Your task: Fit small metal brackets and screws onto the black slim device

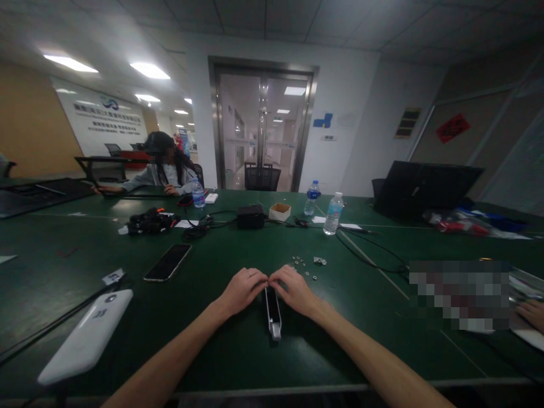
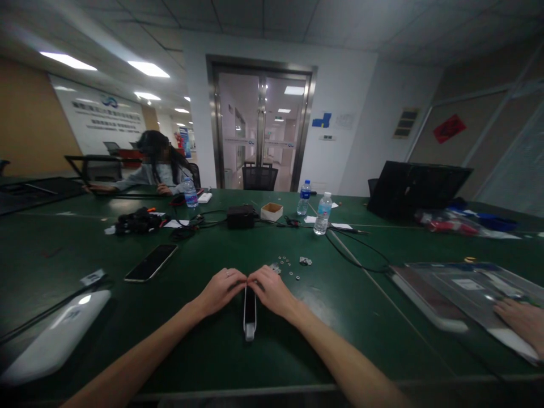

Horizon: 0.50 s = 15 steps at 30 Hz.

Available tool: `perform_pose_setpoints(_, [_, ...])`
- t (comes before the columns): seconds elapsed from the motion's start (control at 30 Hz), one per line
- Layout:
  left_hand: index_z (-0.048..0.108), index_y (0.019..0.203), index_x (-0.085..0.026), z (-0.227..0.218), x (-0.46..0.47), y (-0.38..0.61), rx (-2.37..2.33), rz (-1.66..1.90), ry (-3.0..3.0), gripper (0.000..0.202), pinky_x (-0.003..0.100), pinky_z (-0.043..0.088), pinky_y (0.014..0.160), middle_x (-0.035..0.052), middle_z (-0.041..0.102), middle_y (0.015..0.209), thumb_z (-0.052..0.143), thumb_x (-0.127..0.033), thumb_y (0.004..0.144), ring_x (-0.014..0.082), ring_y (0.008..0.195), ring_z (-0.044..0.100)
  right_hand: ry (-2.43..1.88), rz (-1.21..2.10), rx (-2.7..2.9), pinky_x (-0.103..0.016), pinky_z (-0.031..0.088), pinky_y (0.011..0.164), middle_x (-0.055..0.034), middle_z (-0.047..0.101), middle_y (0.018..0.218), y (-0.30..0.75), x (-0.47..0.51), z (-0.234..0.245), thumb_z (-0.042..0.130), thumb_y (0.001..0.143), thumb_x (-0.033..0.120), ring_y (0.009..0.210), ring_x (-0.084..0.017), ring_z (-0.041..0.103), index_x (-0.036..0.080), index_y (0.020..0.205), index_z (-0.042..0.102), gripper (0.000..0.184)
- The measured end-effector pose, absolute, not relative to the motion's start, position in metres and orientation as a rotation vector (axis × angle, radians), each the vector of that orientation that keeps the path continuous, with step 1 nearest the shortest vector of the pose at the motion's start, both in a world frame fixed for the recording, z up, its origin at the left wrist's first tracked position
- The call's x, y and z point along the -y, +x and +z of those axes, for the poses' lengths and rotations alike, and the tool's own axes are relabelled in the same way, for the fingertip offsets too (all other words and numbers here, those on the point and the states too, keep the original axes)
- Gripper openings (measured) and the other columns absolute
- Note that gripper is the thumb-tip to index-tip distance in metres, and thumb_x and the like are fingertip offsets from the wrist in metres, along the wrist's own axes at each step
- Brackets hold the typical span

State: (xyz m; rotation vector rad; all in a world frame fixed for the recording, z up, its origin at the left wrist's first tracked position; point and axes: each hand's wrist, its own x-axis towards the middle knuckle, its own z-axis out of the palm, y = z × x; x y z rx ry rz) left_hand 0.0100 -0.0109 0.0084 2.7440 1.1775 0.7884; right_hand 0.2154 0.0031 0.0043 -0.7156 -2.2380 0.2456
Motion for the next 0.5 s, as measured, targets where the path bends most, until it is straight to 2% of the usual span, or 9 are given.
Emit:
perform_pose_setpoints(0.2, [0.059,0.098,-0.017,0.0051,0.01,0.0095,-1.071,0.883,2.783,0.012,0.028,0.042,0.074,0.0038,0.065,0.096,0.048,-0.019,0.094,0.0153,0.085,0.059,-0.65,0.239,2.235,-0.031,0.046,0.077,-0.0047,0.065,0.084,0.2141,-0.0036,0.0006,0.051,0.092,0.021,0.083,-0.017,0.057,0.019,0.089,0.061,0.011])
perform_pose_setpoints(0.5, [0.059,0.098,-0.017,0.0086,0.013,0.0106,-0.99,0.886,2.759,0.011,0.026,0.043,0.073,0.0035,0.065,0.098,0.052,-0.019,0.091,0.0142,0.084,0.06,-0.679,0.186,2.245,-0.032,0.045,0.076,-0.0043,0.065,0.083,0.2176,-0.006,-0.0002,0.055,0.091,0.026,0.082,-0.017,0.057,0.019,0.087,0.062,0.011])
